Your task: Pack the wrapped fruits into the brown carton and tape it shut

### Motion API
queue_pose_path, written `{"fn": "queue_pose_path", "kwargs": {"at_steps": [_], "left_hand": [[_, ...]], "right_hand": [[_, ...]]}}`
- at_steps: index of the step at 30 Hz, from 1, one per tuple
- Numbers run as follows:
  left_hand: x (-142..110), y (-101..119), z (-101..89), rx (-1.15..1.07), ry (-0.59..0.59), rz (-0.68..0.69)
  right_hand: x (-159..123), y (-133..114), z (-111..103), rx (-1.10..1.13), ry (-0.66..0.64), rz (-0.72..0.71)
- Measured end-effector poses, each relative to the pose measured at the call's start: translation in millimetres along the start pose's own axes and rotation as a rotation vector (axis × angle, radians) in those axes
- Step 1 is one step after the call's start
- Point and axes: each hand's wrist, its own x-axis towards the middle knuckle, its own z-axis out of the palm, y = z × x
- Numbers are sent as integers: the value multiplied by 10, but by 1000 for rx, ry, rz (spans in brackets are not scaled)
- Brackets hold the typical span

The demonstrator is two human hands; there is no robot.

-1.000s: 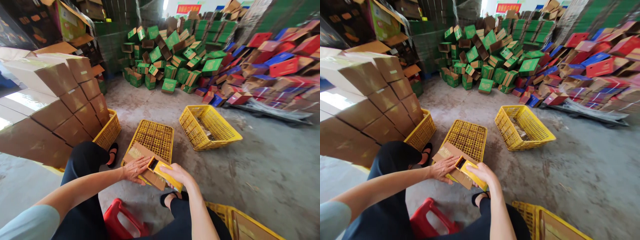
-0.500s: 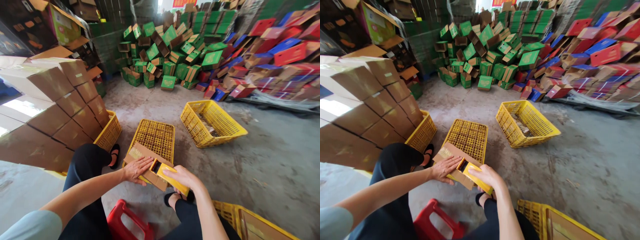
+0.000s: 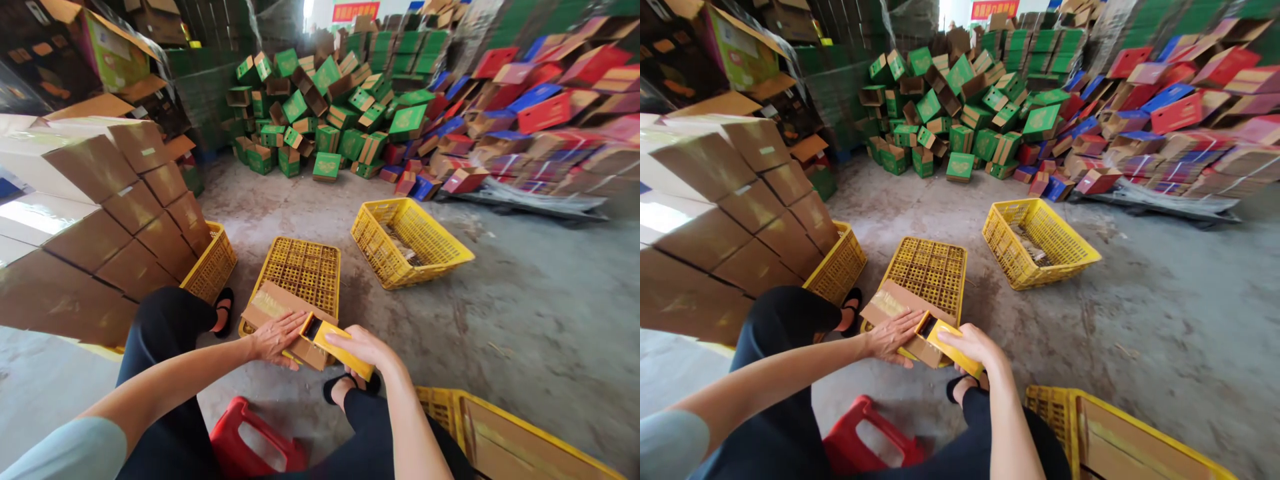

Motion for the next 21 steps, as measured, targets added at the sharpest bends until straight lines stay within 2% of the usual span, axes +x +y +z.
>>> {"fn": "queue_pose_path", "kwargs": {"at_steps": [3,8,16,21], "left_hand": [[3,-7,44,17,19,1],[-19,-16,74,32,5,-7],[7,0,16,16,-28,-14],[2,-12,51,38,-2,-1]], "right_hand": [[-5,42,18,-11,8,65],[31,160,12,40,-34,-7],[-29,496,-154,9,-60,31],[-37,608,-133,27,-28,39]]}}
